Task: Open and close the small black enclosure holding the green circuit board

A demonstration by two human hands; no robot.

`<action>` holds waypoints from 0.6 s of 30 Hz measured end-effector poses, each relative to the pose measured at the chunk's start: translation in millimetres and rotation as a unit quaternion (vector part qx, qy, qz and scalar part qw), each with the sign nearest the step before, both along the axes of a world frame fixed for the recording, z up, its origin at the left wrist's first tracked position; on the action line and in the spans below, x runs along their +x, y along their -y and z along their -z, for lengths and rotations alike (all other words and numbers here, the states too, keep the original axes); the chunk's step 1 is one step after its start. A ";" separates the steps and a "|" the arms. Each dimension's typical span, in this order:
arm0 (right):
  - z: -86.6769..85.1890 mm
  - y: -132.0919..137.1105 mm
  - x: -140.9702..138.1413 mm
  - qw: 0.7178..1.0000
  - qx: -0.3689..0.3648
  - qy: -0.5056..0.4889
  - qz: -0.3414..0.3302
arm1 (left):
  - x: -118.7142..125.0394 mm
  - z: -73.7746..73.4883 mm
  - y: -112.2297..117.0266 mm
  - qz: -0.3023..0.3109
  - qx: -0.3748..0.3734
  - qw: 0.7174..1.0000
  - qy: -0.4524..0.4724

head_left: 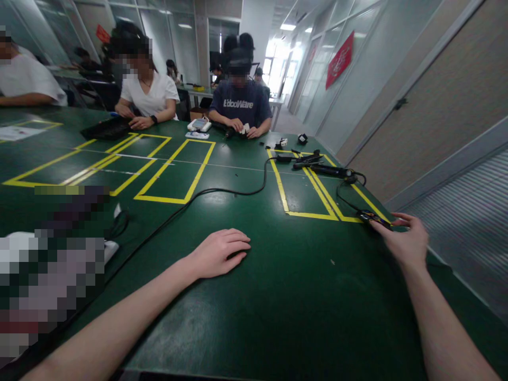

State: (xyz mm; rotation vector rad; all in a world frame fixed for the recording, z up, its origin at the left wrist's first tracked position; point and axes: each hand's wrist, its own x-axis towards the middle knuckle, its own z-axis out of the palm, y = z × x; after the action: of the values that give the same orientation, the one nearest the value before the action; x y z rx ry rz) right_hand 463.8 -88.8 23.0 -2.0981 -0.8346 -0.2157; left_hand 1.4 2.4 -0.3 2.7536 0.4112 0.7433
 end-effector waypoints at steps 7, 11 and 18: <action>6.3 -2.5 1.9 0.994 -0.082 -0.037 -0.062 | -0.1 -0.6 0.4 -0.004 0.002 1.000 -0.011; 12.9 -3.6 8.5 0.992 -0.092 -0.026 -0.086 | 0.2 -1.6 0.9 0.001 -0.002 1.000 -0.015; 24.2 -9.3 10.9 0.991 -0.076 -0.012 -0.105 | 0.7 -2.6 1.1 0.006 -0.016 1.000 -0.018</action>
State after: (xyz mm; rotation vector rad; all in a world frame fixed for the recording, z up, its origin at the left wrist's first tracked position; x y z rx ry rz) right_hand 474.6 -79.5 -1.1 -2.1281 -1.0786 -0.0136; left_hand 2.1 1.2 2.3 2.7405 0.4095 0.6797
